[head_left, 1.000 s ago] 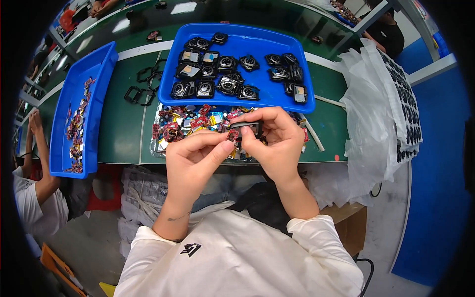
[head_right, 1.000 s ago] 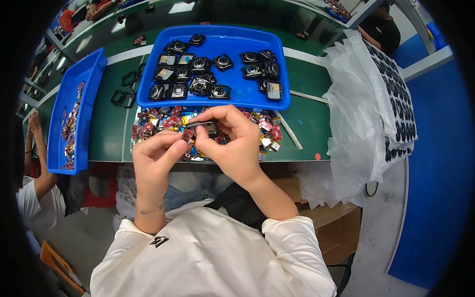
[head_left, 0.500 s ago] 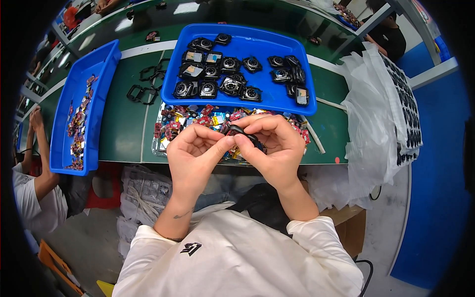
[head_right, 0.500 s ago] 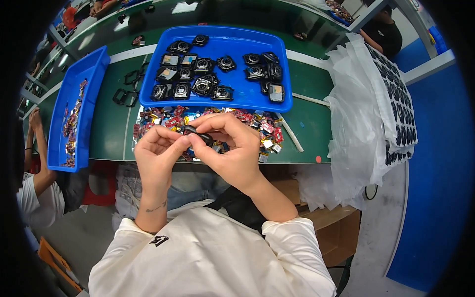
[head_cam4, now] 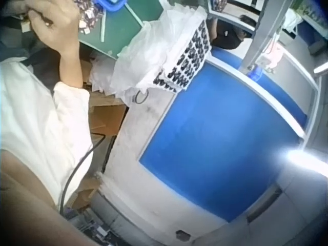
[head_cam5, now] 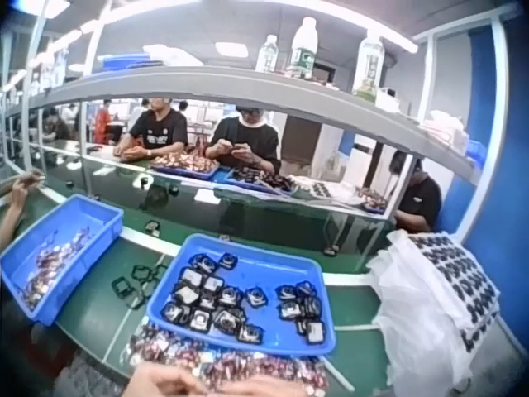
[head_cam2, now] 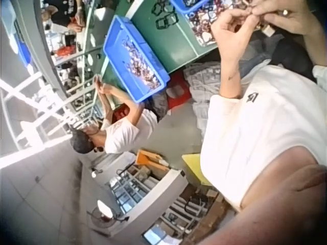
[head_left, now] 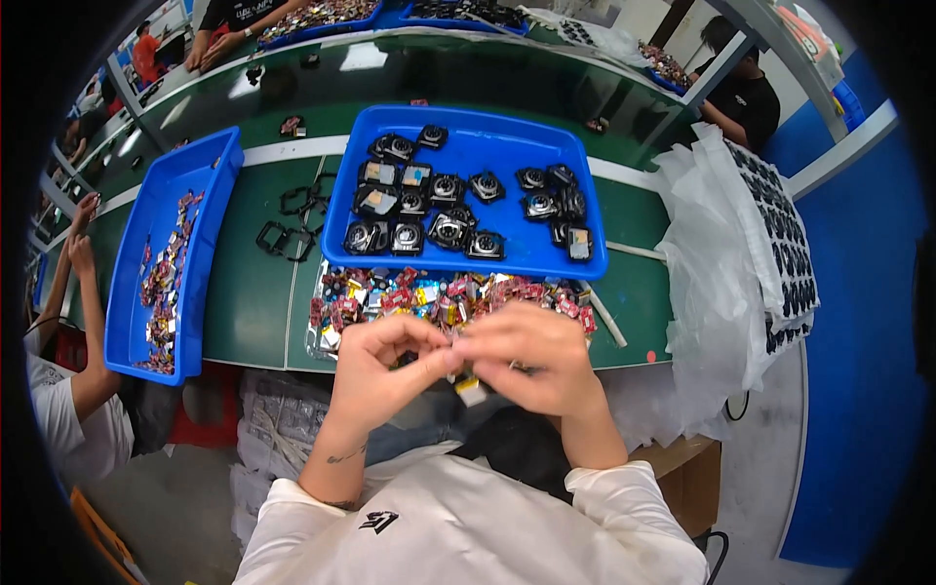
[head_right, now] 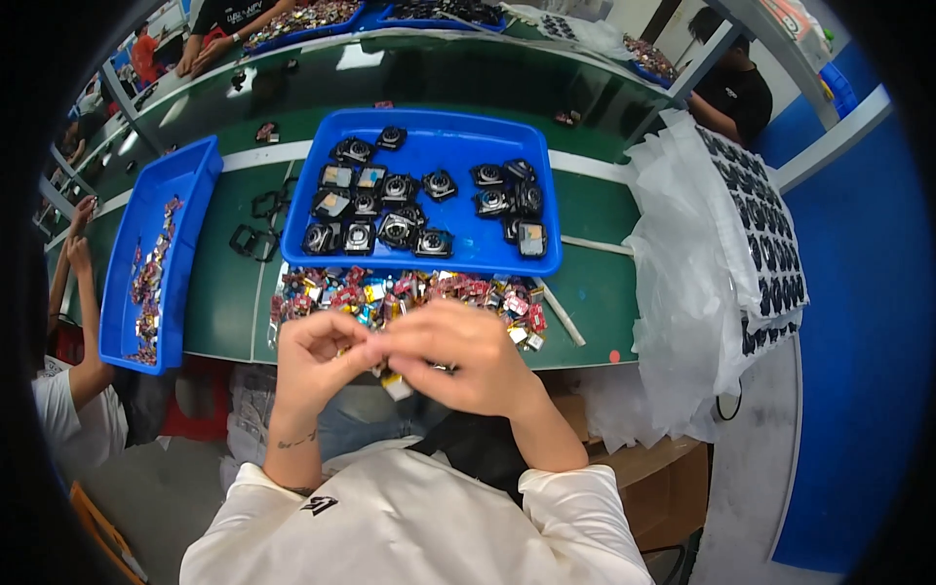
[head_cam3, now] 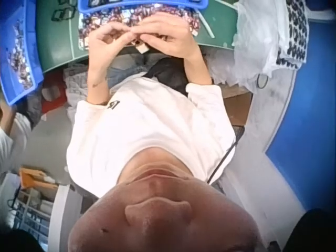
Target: Assembling or sorting small electronic components on an industrial factory workbench.
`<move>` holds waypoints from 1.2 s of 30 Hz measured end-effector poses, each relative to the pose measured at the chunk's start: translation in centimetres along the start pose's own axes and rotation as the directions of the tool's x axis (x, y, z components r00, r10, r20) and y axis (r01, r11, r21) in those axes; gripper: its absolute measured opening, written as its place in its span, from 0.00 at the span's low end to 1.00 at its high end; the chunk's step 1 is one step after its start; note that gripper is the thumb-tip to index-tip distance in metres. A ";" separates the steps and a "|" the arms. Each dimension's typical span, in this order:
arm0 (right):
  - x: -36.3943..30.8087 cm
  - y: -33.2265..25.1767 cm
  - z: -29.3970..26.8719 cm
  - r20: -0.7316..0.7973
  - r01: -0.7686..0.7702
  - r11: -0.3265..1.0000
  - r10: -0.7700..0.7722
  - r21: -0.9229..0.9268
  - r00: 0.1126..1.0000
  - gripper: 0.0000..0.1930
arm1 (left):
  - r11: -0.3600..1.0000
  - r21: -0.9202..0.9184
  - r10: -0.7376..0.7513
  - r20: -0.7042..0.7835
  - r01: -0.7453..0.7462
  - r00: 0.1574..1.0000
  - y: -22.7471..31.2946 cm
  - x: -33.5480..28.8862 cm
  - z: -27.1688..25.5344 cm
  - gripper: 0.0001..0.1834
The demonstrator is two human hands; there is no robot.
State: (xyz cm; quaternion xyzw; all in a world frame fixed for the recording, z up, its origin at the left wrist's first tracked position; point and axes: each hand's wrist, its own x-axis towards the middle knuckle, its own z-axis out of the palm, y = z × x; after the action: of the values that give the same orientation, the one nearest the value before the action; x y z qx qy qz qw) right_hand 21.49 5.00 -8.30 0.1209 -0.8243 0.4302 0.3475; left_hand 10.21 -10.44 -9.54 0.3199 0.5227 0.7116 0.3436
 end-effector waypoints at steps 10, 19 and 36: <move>3.1 0.8 -2.1 0.335 0.049 0.993 -0.084 0.112 0.939 0.10 | 0.986 -0.049 -0.140 0.251 0.156 0.958 0.6 1.8 -2.5 0.08; 8.6 6.4 -5.7 0.087 -0.167 0.976 0.181 -0.142 0.980 0.10 | 0.971 0.074 0.239 -0.353 -0.228 0.904 0.4 3.3 -5.8 0.13; 4.2 33.4 -28.6 -0.924 -0.975 -0.018 0.325 -0.219 0.202 0.38 | 0.889 0.444 0.385 -0.592 -0.112 0.708 -2.4 2.3 -11.2 0.10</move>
State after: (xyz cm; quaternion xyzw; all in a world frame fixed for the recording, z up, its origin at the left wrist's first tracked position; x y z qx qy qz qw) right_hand 15.23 48.10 -15.26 -0.6764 -0.6547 0.0968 0.3233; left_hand 0.19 -13.88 -14.36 0.1729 0.6874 0.7045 -0.0348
